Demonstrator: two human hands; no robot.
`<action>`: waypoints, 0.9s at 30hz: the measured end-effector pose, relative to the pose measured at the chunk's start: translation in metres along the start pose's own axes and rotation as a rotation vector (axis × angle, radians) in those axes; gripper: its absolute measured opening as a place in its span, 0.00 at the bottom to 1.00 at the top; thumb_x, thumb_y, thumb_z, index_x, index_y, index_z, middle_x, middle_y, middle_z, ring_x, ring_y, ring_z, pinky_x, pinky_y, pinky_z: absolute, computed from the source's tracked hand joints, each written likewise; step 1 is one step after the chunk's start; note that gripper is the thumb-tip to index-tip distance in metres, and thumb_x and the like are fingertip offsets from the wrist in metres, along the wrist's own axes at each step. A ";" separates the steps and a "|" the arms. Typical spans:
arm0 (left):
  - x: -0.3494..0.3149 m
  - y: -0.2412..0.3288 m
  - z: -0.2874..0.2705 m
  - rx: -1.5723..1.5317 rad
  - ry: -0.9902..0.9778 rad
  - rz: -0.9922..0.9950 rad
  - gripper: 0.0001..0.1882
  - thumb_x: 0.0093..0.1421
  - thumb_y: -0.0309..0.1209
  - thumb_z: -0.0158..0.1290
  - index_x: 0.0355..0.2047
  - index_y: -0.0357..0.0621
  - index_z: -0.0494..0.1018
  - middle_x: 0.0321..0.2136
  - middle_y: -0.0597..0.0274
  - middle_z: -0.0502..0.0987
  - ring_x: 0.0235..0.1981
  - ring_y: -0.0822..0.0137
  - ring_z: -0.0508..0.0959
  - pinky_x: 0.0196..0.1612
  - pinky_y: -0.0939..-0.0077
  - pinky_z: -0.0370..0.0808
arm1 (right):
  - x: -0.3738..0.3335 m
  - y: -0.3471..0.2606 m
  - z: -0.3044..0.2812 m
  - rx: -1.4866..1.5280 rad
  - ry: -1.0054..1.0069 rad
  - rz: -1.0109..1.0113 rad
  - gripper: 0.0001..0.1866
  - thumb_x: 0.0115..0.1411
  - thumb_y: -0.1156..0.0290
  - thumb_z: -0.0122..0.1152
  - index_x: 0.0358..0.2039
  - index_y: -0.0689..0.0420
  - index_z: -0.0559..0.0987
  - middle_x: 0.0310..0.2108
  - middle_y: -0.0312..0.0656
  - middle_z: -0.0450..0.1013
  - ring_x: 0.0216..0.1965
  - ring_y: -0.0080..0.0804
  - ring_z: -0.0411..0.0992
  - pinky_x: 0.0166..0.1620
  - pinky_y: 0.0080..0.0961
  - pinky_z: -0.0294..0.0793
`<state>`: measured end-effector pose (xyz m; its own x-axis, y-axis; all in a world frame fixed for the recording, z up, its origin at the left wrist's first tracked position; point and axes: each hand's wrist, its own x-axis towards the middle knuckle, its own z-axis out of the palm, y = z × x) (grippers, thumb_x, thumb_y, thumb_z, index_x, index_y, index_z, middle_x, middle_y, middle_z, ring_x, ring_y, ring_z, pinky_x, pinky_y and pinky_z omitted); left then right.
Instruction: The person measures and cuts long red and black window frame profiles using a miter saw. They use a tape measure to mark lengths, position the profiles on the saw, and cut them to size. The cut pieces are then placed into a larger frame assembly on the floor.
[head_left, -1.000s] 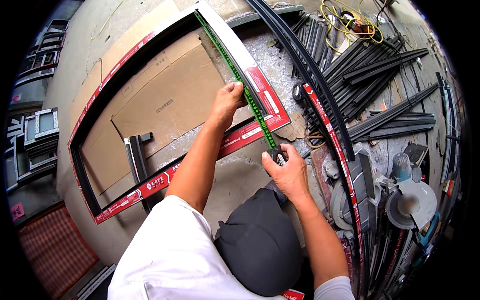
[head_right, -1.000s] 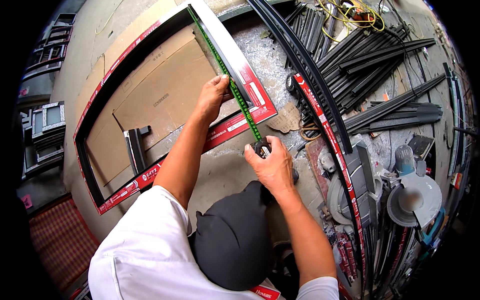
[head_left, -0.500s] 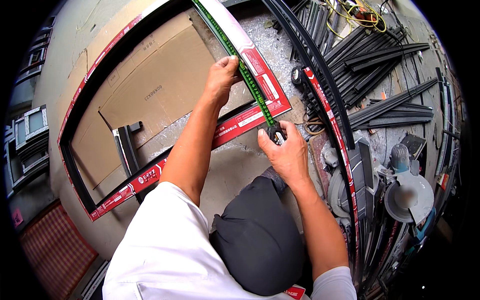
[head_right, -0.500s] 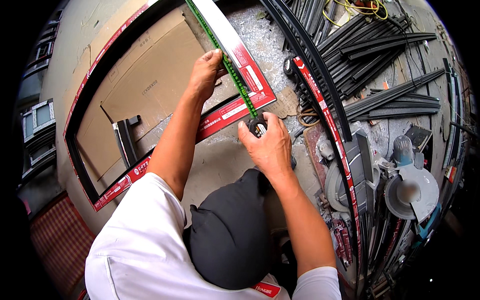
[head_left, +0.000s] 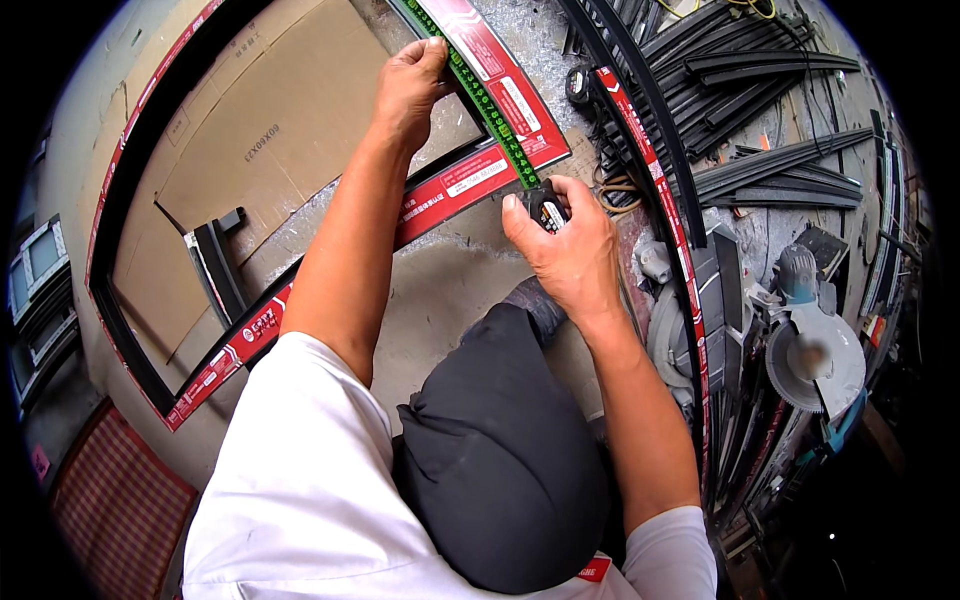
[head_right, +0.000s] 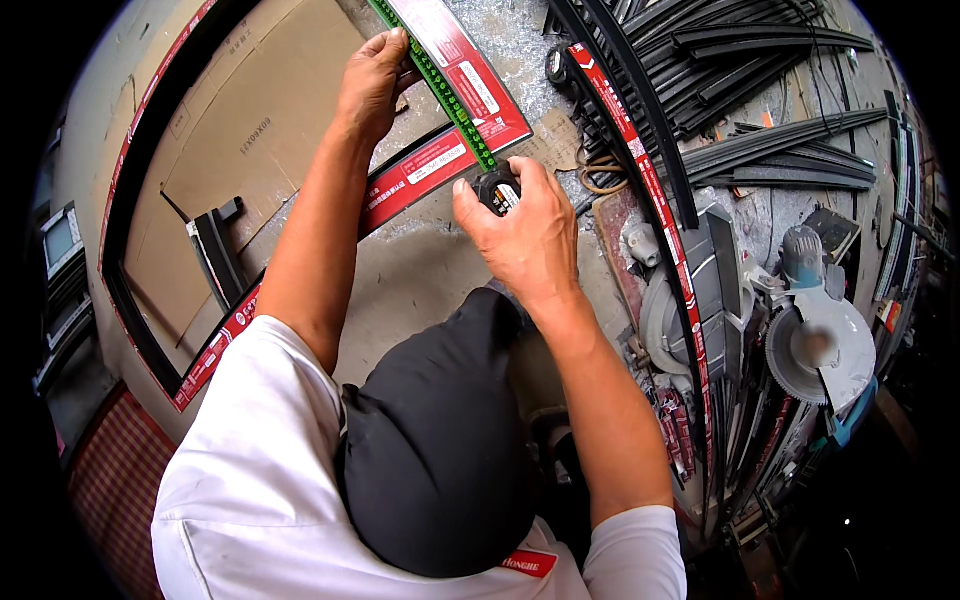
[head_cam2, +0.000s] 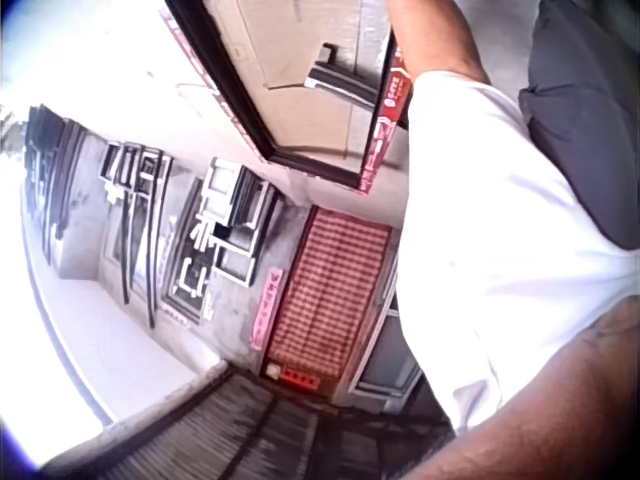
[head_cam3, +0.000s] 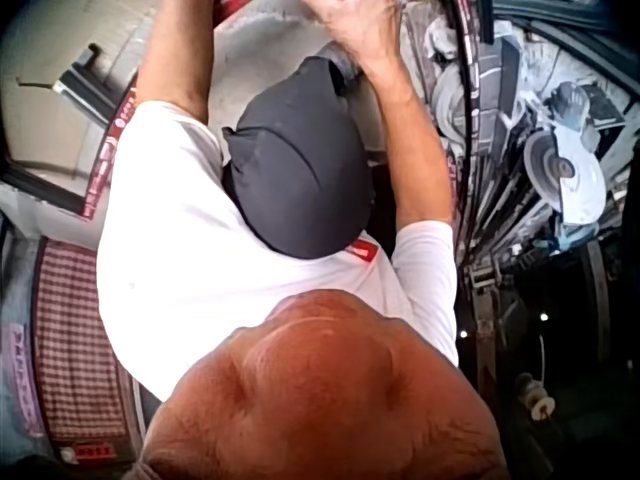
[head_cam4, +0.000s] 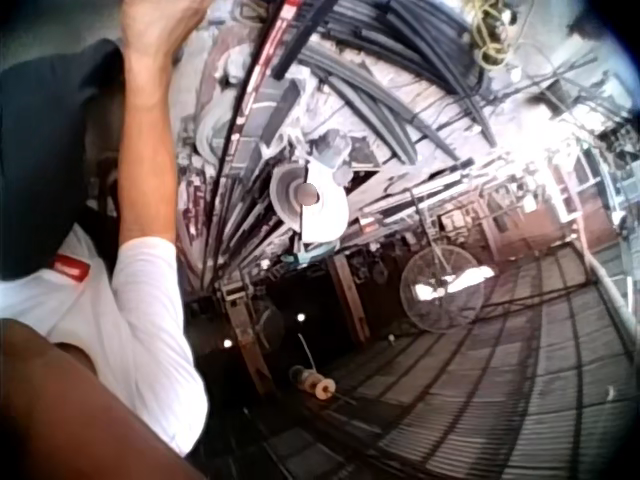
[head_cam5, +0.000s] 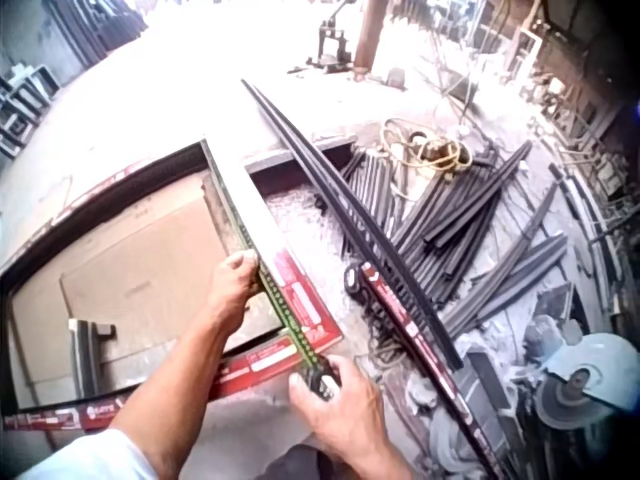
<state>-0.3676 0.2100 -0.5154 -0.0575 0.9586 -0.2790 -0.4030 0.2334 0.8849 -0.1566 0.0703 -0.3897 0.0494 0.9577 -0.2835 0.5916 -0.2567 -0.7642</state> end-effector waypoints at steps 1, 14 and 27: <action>0.000 0.000 0.000 0.002 0.003 0.000 0.15 0.74 0.41 0.55 0.45 0.40 0.78 0.37 0.62 0.85 0.36 0.72 0.84 0.46 0.75 0.83 | 0.000 0.000 0.000 0.000 -0.001 -0.002 0.27 0.56 0.54 0.74 0.43 0.66 0.78 0.39 0.59 0.79 0.42 0.57 0.78 0.48 0.46 0.76; 0.002 -0.002 0.003 0.023 0.039 0.036 0.17 0.74 0.40 0.55 0.46 0.36 0.78 0.37 0.62 0.84 0.35 0.72 0.82 0.44 0.74 0.81 | 0.002 0.001 0.000 0.003 -0.002 -0.014 0.27 0.56 0.54 0.74 0.42 0.66 0.79 0.39 0.58 0.79 0.42 0.57 0.78 0.49 0.45 0.77; 0.012 -0.011 0.005 0.015 0.056 0.074 0.16 0.76 0.39 0.53 0.45 0.36 0.79 0.37 0.62 0.84 0.35 0.71 0.83 0.44 0.71 0.82 | 0.008 0.003 -0.001 -0.002 0.006 -0.007 0.28 0.55 0.53 0.75 0.42 0.66 0.80 0.39 0.58 0.79 0.42 0.57 0.79 0.48 0.45 0.77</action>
<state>-0.3593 0.2198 -0.5270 -0.1377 0.9628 -0.2323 -0.3821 0.1648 0.9093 -0.1534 0.0779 -0.3935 0.0500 0.9603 -0.2744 0.5934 -0.2496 -0.7652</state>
